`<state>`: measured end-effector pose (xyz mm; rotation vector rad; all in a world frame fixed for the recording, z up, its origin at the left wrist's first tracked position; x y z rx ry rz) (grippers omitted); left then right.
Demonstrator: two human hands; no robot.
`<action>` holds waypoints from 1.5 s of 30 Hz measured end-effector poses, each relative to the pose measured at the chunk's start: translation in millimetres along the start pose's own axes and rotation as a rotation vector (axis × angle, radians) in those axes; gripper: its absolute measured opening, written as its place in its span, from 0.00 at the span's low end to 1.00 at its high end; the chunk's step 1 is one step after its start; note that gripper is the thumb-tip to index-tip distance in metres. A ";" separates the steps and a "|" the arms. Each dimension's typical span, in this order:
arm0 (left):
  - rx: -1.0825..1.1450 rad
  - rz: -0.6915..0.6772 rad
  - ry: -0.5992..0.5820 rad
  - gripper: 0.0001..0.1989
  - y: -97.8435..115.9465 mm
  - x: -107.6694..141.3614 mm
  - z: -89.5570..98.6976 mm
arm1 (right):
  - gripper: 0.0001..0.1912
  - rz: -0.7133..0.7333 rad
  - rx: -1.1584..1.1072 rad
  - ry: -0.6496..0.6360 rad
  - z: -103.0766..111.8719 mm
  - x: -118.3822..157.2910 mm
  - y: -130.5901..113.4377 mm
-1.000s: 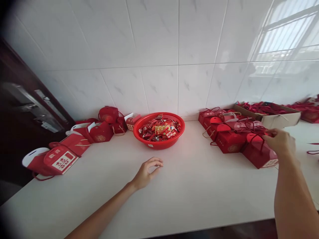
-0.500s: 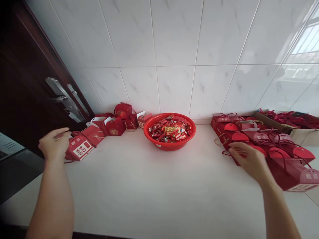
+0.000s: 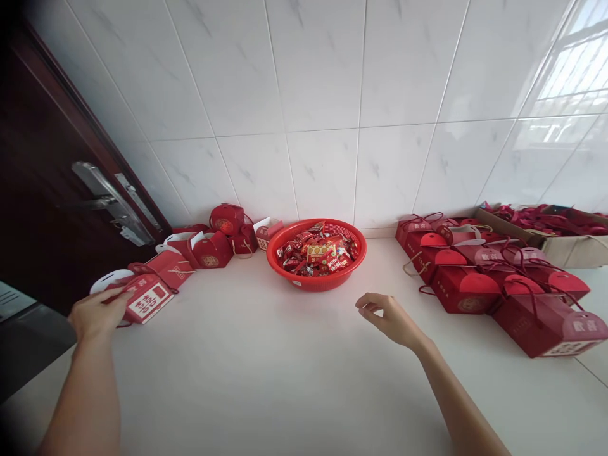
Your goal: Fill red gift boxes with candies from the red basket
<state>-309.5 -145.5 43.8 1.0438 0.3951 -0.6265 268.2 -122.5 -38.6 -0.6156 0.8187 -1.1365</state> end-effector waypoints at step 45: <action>0.655 -0.747 -1.409 0.17 200.3 274.3 -35.0 | 0.05 0.386 0.210 -0.397 -64.8 -34.4 -100.1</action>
Point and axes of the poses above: each hand's wrist, its own x-axis away from the middle knuckle, its own z-axis out of the back of the hand, y = z × x, the point moved 5 cm from there along -x, towards the middle knuckle, and after that the axes turned 11 degrees about y, right-handed, at the moved point
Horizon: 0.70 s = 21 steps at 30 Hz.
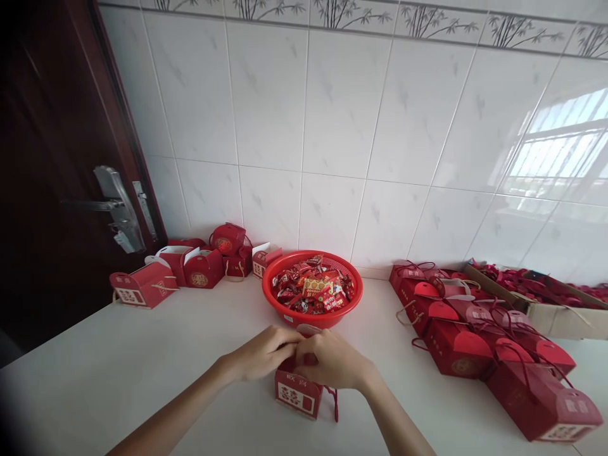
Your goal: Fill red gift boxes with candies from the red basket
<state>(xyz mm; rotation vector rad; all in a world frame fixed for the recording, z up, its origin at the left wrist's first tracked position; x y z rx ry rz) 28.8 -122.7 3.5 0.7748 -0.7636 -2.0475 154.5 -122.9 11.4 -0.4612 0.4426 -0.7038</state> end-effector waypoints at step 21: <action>-0.240 0.010 0.006 0.13 3.0 -11.4 9.1 | 0.07 -0.073 0.092 -0.045 21.7 16.6 -12.8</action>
Point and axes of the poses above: each hand's wrist, its own x-axis away from the middle knuckle, its own z-axis out of the back of the hand, y = z × x, the point moved 5 cm from there along -x, towards the middle knuckle, and after that the axes turned 11 degrees about y, right-handed, at the moved point
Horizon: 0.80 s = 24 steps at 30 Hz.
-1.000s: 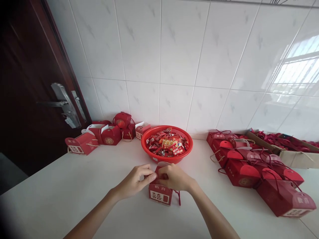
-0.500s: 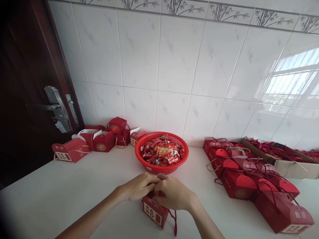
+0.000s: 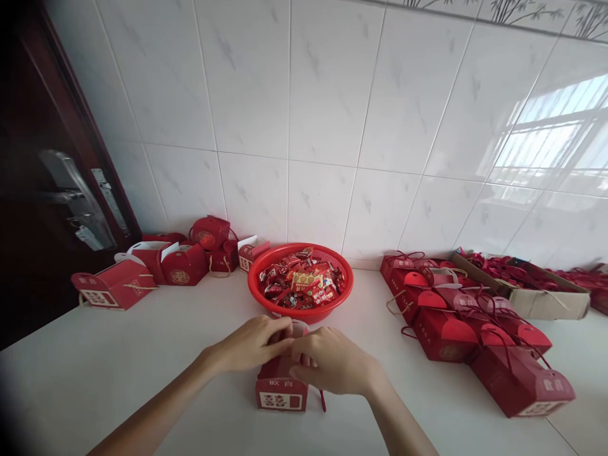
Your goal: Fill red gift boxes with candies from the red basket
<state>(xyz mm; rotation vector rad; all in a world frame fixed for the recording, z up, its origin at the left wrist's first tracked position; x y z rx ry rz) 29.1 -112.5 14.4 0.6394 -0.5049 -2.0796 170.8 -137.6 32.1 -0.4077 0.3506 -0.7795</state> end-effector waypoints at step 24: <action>0.148 0.201 -0.035 0.23 -39.4 33.4 39.6 | 0.10 -0.253 -0.036 0.081 36.9 10.4 52.6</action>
Point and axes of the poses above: each hand's wrist, its own x-axis away from the middle knuckle, its own z-axis out of the back of the hand, y = z × x, the point moved 5 cm from there along -x, towards the middle knuckle, and after that the axes turned 11 degrees about y, right-handed, at the moved point
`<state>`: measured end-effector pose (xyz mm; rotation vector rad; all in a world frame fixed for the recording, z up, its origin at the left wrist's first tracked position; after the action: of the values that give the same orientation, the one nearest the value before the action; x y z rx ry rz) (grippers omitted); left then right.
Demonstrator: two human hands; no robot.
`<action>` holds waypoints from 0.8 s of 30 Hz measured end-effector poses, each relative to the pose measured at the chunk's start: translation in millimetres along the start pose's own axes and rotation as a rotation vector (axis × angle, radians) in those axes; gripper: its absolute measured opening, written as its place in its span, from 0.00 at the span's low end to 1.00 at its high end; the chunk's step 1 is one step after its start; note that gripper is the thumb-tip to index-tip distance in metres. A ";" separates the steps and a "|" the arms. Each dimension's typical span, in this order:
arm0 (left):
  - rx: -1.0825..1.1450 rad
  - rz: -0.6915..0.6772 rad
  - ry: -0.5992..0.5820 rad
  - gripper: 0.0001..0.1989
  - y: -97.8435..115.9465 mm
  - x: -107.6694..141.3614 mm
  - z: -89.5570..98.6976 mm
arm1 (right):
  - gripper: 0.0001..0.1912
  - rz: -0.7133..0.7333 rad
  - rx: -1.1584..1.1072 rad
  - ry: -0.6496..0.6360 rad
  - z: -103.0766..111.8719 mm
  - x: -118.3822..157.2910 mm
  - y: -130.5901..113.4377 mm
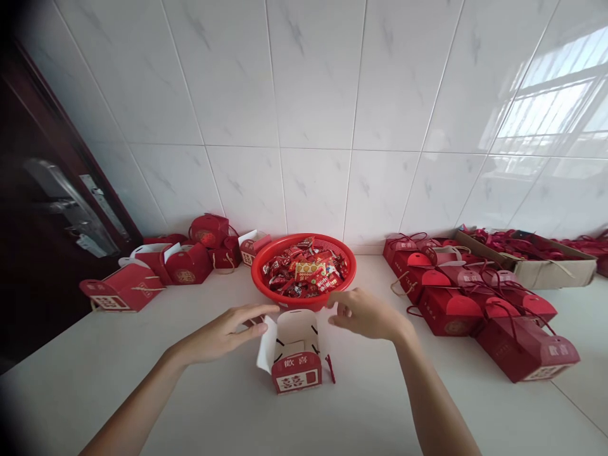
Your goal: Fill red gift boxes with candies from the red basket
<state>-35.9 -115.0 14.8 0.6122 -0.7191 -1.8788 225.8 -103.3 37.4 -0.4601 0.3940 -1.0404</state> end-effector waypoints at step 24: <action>0.339 -0.014 0.520 0.14 -30.4 -128.8 -26.5 | 0.16 -0.068 -0.385 0.517 -33.0 -99.5 33.1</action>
<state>12.3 8.0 -12.8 1.2668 -0.6847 -1.5177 187.8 -6.7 1.3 -0.5459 1.0576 -1.1490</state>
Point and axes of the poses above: each hand's wrist, its own x-axis away from the middle knuckle, its own z-axis out of the back of the hand, y = z × x, the point moved 5 cm from there along -x, towards the middle knuckle, and after that the axes turned 11 degrees about y, right-handed, at the moved point
